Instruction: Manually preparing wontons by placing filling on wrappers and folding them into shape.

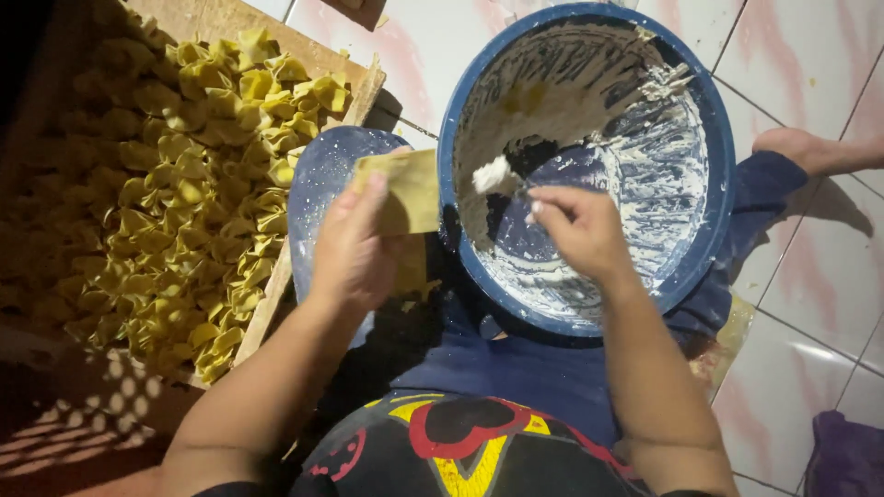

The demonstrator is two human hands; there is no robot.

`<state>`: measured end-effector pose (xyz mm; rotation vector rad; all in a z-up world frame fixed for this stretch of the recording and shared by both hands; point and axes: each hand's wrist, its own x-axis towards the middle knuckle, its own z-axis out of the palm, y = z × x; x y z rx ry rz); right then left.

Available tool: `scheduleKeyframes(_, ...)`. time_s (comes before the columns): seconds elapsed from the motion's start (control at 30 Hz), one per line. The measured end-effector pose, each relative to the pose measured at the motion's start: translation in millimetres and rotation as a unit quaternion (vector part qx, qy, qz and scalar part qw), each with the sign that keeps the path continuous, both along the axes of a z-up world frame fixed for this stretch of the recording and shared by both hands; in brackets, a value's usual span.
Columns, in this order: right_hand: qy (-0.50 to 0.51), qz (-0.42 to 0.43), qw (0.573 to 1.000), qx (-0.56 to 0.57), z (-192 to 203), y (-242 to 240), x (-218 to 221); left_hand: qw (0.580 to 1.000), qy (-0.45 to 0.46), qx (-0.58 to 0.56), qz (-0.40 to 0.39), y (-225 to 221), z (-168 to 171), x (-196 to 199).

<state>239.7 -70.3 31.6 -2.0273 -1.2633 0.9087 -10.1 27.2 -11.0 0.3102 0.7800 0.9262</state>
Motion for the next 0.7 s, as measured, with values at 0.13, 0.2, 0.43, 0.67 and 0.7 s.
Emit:
scheduleKeyframes(0.13, 0.032, -0.023, 0.99, 0.133, 17, -9, -41, 0.998, -0.037, -0.045, -0.028, -13, 7, 28)
scheduleKeyframes(0.2, 0.033, -0.016, 0.981, 0.19, 22, -7, -55, 0.996, -0.029, -0.061, -0.053, -18, 16, 36)
scheduleKeyframes(0.43, -0.062, -0.021, 0.958, 0.28, 12, -14, -58, 0.99, -0.066, -0.125, -0.008, -16, 5, 27)
scheduleKeyframes(0.67, -0.038, 0.0, 0.957, 0.286, 11, -12, -65, 0.991, -0.03, -0.054, -0.122, -8, 46, 25)
scheduleKeyframes(0.7, -0.038, 0.0, 0.957, 0.286, 15, -10, -67, 0.99, -0.03, -0.054, -0.123, -9, 47, 26)
